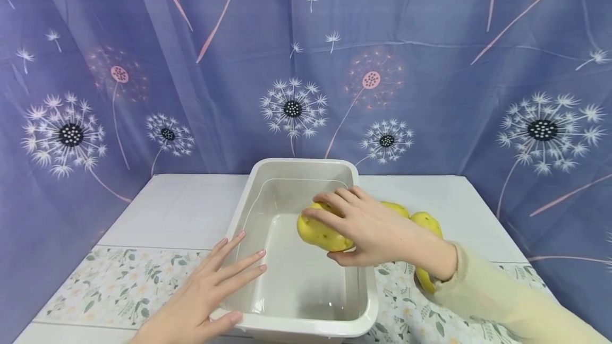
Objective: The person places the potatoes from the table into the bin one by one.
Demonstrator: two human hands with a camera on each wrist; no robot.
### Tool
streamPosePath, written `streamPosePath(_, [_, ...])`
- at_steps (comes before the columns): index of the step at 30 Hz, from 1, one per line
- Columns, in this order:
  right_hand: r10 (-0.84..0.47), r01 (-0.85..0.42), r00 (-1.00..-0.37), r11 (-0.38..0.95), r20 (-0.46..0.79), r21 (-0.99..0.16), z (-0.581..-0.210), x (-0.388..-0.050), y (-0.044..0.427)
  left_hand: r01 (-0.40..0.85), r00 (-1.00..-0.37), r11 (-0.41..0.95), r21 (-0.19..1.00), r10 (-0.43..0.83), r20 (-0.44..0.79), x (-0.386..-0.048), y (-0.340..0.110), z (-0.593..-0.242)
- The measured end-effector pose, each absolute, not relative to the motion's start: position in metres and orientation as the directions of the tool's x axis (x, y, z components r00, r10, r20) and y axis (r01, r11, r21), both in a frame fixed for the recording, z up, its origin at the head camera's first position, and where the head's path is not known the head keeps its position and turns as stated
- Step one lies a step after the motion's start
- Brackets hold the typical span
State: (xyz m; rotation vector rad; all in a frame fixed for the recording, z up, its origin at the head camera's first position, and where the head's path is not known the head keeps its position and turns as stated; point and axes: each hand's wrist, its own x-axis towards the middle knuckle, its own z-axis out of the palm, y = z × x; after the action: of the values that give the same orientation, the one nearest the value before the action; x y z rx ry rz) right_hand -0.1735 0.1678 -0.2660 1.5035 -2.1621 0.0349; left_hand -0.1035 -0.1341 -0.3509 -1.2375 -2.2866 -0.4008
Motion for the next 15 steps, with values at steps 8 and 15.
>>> streamPosePath(8, [-0.878,-0.887,-0.306,0.403,0.369,0.224,-0.262,-0.178,0.161,0.839,-0.463,0.544,0.019,0.695,0.550,-0.104,-0.134,-0.351])
streamPosePath(15, [-0.888,-0.904,-0.266,0.365,0.374,0.224,-0.263,-0.182,0.156,0.843,-0.455,0.538,0.016,0.696,0.555,-0.104,-0.134,-0.350])
